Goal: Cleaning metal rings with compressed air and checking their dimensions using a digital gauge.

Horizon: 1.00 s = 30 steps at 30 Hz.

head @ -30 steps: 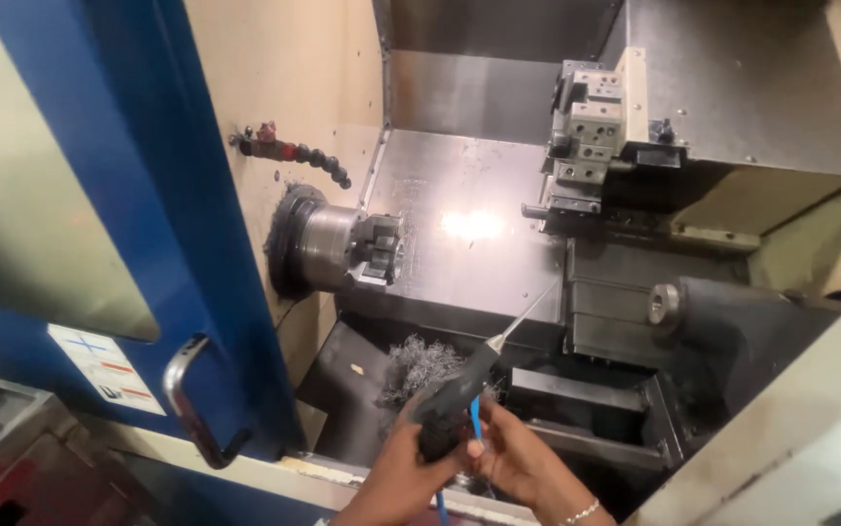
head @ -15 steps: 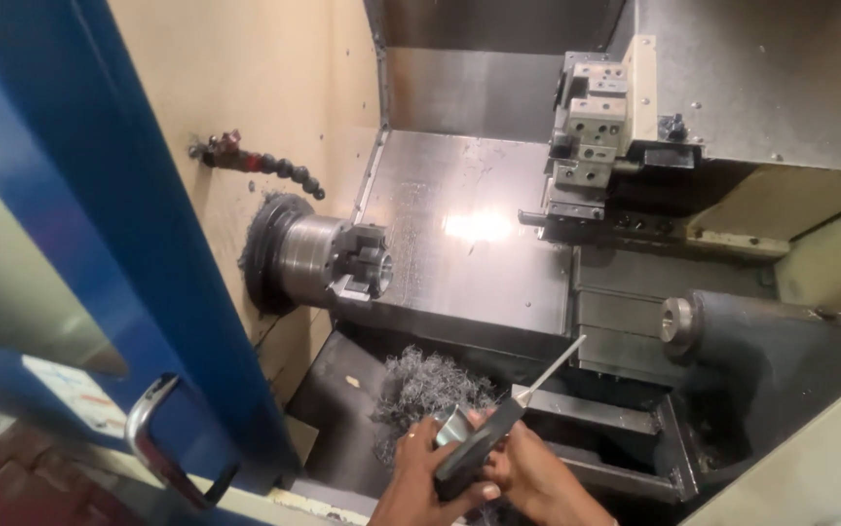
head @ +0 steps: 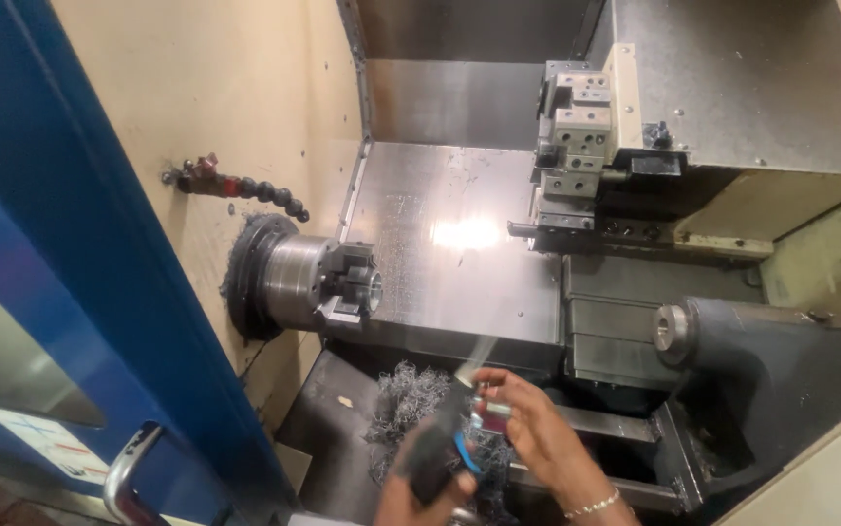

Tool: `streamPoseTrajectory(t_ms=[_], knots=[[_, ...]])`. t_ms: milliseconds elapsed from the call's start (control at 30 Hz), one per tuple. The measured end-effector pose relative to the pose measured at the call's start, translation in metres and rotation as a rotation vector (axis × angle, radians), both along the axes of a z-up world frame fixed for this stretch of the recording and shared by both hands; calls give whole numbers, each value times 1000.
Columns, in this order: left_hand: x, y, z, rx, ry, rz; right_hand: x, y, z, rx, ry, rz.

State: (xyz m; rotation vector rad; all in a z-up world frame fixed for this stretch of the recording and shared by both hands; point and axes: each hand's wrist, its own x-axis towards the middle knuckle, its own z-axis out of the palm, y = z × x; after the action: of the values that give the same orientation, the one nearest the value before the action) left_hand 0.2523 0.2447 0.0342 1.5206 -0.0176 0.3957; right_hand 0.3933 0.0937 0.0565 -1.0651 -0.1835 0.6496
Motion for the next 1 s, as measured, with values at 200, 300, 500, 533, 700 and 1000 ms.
streamPoseTrajectory(t_ms=[200,300,500,533,700,1000], knots=[[26,1,26,-20,281,363,-41,24,-13,-379,-329,144],[42,-10,26,31,342,329,-36,36,-58,-386,-321,53],[51,-26,47,139,226,119,-21,27,-58,-594,-494,-257],[51,-29,55,186,238,109,-27,24,-41,-710,-581,-304],[86,-25,13,485,82,177,-5,18,-54,-773,-805,-436],[174,152,42,1927,-12,32,-7,-21,-31,-741,-496,-336]])
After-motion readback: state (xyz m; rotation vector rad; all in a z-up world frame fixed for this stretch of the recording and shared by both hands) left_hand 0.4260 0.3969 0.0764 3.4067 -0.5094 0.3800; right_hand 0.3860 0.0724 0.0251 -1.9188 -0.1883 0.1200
